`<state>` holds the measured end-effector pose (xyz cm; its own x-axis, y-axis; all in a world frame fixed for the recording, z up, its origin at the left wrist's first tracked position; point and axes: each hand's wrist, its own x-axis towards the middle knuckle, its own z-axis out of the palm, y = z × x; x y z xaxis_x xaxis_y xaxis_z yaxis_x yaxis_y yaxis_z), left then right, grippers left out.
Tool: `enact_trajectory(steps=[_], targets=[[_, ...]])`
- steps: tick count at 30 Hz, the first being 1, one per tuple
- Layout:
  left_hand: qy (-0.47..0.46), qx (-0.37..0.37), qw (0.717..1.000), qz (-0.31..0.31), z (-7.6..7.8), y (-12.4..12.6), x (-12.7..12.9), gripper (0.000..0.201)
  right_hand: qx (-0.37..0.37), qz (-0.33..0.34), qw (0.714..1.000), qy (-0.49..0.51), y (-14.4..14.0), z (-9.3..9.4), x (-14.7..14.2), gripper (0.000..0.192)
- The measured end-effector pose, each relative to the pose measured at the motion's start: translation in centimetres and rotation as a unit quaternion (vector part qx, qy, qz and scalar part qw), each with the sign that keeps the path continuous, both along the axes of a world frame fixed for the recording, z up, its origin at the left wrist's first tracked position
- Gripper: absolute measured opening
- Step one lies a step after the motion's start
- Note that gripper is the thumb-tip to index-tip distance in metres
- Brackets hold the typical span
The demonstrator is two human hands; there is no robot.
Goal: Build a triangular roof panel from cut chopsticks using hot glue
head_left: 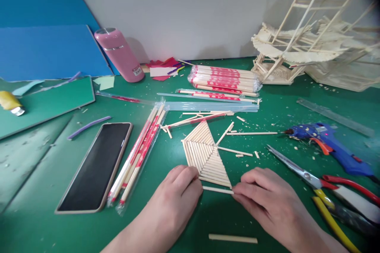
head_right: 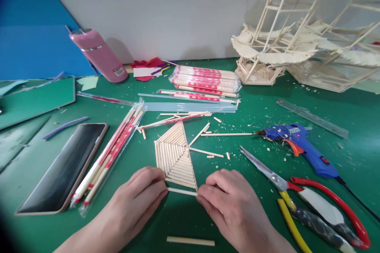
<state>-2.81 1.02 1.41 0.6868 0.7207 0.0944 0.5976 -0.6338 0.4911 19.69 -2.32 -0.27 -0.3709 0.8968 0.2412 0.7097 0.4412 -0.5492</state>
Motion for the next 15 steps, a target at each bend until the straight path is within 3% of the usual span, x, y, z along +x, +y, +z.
enact_trajectory(steps=[9,15], targets=[[-0.015,-0.021,0.999,-0.028,-0.3,-0.3,0.2,0.019,-0.044,0.004,0.999,0.009,-0.6,0.3,0.4,0.012],[-0.025,0.003,0.999,-0.047,-1.9,-1.3,1.0,0.018,-0.041,0.008,0.999,0.007,-0.7,0.6,0.7,0.011]])
